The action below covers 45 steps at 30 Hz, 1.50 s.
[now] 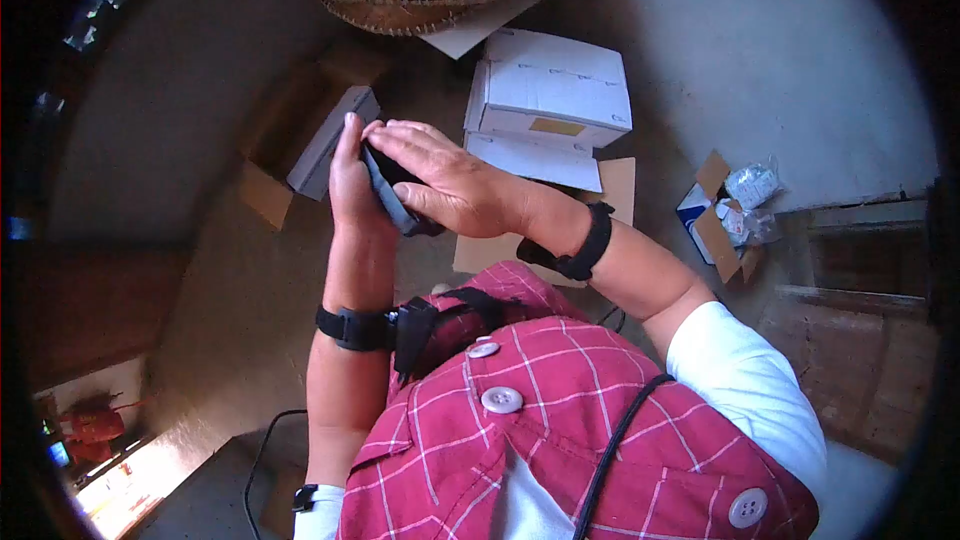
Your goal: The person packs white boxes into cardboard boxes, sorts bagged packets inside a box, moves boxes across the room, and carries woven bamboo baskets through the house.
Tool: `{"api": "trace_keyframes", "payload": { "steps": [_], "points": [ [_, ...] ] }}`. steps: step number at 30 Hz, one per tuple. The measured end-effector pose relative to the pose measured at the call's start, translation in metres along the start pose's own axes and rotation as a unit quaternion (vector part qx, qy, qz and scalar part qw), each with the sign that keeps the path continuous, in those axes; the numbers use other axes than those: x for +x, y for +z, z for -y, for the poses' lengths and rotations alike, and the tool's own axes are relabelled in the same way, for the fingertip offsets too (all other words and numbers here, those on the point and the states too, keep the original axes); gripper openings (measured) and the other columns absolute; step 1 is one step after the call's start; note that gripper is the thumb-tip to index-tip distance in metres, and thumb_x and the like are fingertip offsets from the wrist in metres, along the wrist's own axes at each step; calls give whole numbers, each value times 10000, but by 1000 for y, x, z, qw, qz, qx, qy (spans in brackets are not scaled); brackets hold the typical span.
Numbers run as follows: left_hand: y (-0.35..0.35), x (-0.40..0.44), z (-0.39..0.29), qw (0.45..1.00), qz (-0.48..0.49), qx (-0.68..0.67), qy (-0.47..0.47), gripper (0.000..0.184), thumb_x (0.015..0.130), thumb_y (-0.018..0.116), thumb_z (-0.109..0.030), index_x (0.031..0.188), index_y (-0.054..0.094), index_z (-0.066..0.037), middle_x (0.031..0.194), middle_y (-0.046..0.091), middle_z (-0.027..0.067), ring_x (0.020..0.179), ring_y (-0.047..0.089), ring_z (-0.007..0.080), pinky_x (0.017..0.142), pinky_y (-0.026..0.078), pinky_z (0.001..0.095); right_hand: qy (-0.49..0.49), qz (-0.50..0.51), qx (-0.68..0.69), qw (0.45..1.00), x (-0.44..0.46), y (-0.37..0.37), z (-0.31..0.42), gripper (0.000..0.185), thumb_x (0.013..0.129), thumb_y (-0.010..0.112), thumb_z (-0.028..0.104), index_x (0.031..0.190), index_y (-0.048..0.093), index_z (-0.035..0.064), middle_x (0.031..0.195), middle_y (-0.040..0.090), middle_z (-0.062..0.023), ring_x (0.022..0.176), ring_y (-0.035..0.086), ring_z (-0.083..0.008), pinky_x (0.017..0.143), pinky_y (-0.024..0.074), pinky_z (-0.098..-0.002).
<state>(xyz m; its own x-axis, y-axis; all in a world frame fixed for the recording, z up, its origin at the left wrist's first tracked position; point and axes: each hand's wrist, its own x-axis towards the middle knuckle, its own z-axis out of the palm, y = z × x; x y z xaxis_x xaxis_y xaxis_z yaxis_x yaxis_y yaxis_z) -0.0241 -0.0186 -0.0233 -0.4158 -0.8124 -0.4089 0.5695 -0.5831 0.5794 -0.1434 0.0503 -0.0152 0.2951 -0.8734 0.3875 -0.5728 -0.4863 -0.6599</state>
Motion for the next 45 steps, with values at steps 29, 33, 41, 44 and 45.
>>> {"api": "trace_keyframes", "payload": {
  "steps": [29,33,41,44,45],
  "points": [
    [43,-65,45,692,393,524,304,590,634,696,-64,1178,467,-47,1115,503,167,995,521,326,834,444,364,110,-216,315,918,26,-84,40,342,743,630,129,1031,565,-43,854,627,-82,746,620,-142,682,501,-248],
    [41,-75,37,579,448,606,312,305,623,674,-61,911,583,-18,896,569,139,832,567,337,707,476,398,129,-196,362,902,17,-67,50,368,731,635,120,1054,554,-38,843,620,-62,721,607,-113,657,489,-227],
    [5,-95,35,352,540,689,331,265,784,565,-162,1040,554,-95,1017,543,111,1007,521,189,813,436,315,65,-77,416,904,-7,-32,92,419,671,637,115,1056,545,-25,802,573,-56,732,533,-107,648,442,-253],
    [14,-103,18,414,535,684,274,279,773,576,-160,1044,554,-96,1025,539,108,1015,515,190,821,430,317,-14,-66,380,923,-11,-32,105,415,676,622,102,1063,541,-24,860,582,-112,787,573,-174,695,456,-282],
    [18,-106,12,427,533,682,261,283,770,579,-159,1045,554,-96,1028,538,108,1017,513,191,823,428,317,-23,-50,381,923,-11,-35,108,418,678,617,101,1067,535,-30,895,581,-137,816,580,-210,717,460,-298]
  ]
}}
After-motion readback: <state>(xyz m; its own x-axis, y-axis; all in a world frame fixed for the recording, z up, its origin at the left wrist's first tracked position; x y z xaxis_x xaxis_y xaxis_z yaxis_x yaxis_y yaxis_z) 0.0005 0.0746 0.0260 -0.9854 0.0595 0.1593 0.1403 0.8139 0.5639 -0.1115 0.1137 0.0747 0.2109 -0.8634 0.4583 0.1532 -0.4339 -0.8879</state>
